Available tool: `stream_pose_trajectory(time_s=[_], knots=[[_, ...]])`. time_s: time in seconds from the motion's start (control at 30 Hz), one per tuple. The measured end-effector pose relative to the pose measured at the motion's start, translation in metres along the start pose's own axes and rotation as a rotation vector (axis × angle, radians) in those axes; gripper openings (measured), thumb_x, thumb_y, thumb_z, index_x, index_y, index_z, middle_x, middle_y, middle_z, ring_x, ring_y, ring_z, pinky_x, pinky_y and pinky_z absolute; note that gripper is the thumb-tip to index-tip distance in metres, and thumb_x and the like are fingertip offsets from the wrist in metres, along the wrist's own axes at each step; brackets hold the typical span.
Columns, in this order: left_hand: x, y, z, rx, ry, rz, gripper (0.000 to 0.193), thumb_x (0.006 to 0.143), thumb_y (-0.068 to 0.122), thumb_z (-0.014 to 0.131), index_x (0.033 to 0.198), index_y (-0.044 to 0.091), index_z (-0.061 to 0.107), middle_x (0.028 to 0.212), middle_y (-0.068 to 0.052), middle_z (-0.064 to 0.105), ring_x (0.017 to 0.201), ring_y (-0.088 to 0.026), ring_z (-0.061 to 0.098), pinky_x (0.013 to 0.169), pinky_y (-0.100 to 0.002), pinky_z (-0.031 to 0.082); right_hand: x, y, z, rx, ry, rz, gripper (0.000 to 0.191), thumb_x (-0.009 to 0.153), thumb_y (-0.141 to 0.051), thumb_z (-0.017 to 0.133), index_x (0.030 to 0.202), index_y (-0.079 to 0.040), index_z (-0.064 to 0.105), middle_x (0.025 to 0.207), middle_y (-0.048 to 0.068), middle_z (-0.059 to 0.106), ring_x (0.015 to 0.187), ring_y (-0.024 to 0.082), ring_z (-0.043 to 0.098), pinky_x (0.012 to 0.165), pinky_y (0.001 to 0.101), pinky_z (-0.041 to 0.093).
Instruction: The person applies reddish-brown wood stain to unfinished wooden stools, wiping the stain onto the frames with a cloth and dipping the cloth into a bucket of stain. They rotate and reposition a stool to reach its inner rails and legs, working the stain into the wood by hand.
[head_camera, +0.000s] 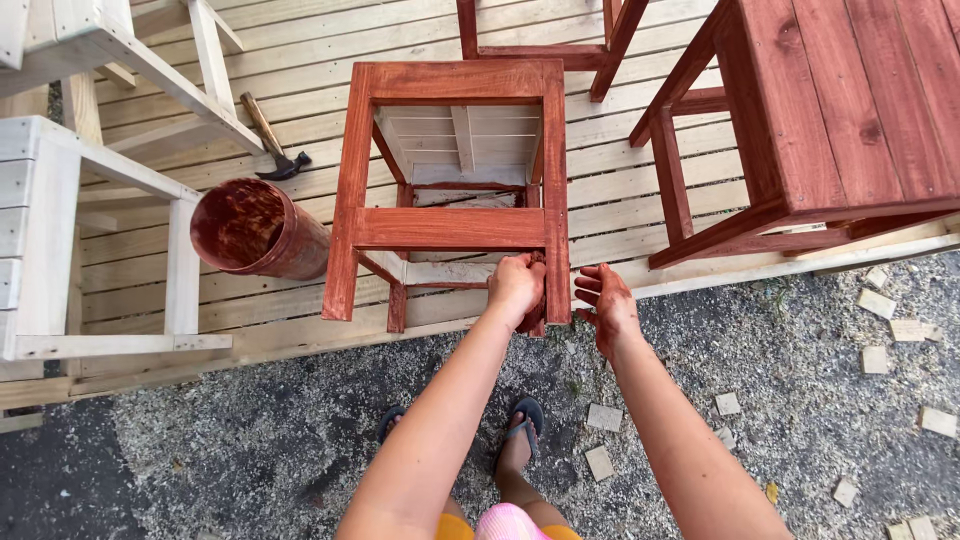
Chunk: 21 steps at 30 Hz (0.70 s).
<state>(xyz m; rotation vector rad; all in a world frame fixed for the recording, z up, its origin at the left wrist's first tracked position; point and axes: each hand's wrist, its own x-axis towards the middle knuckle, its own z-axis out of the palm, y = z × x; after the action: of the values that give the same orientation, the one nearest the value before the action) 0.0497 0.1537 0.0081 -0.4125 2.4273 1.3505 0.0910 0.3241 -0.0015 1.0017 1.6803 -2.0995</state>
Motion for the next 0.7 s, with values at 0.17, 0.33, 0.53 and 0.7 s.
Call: stream_pose_trajectory(time_s=[0.17,0.33,0.53,0.7], knots=[[-0.011,-0.013,-0.005,0.136,0.018,0.235,0.038,0.09,0.028,0.065,0.121,0.008,0.073,0.121,-0.02,0.07,0.112,-0.04,0.067,0.099,-0.046,0.051,0.014,0.01,0.017,0.437,0.042,-0.01,0.057,0.1,-0.06,0.038,0.125,-0.013,0.059,0.115,0.009,0.063,0.113,0.026,0.056,0.096,0.0504,0.043],[-0.029,-0.041,-0.004,0.133,0.014,0.484,0.047,0.088,0.023,0.068,0.13,0.003,0.067,0.14,-0.016,0.063,0.124,-0.035,0.064,0.11,-0.042,0.045,0.028,0.024,0.033,0.519,0.182,-0.19,0.06,0.096,-0.061,0.05,0.125,-0.008,0.059,0.109,0.011,0.062,0.107,0.025,0.055,0.101,0.0469,0.044],[-0.068,-0.059,-0.02,0.125,-0.174,0.564,0.046,0.088,0.018,0.071,0.13,0.003,0.067,0.133,-0.02,0.066,0.117,-0.037,0.064,0.104,-0.042,0.048,0.033,0.025,0.033,0.558,0.217,-0.184,0.056,0.096,-0.056,0.054,0.123,-0.008,0.058,0.105,0.009,0.061,0.106,0.025,0.055,0.101,0.0463,0.046],[-0.051,-0.062,-0.046,-0.312,-0.526,0.145,0.039,0.094,0.01,0.058,0.132,0.008,0.068,0.105,-0.013,0.078,0.094,-0.025,0.073,0.087,-0.037,0.059,0.024,0.018,0.035,0.538,0.223,-0.211,0.053,0.097,-0.055,0.056,0.12,-0.007,0.06,0.105,0.008,0.061,0.106,0.024,0.057,0.102,0.0446,0.046]])
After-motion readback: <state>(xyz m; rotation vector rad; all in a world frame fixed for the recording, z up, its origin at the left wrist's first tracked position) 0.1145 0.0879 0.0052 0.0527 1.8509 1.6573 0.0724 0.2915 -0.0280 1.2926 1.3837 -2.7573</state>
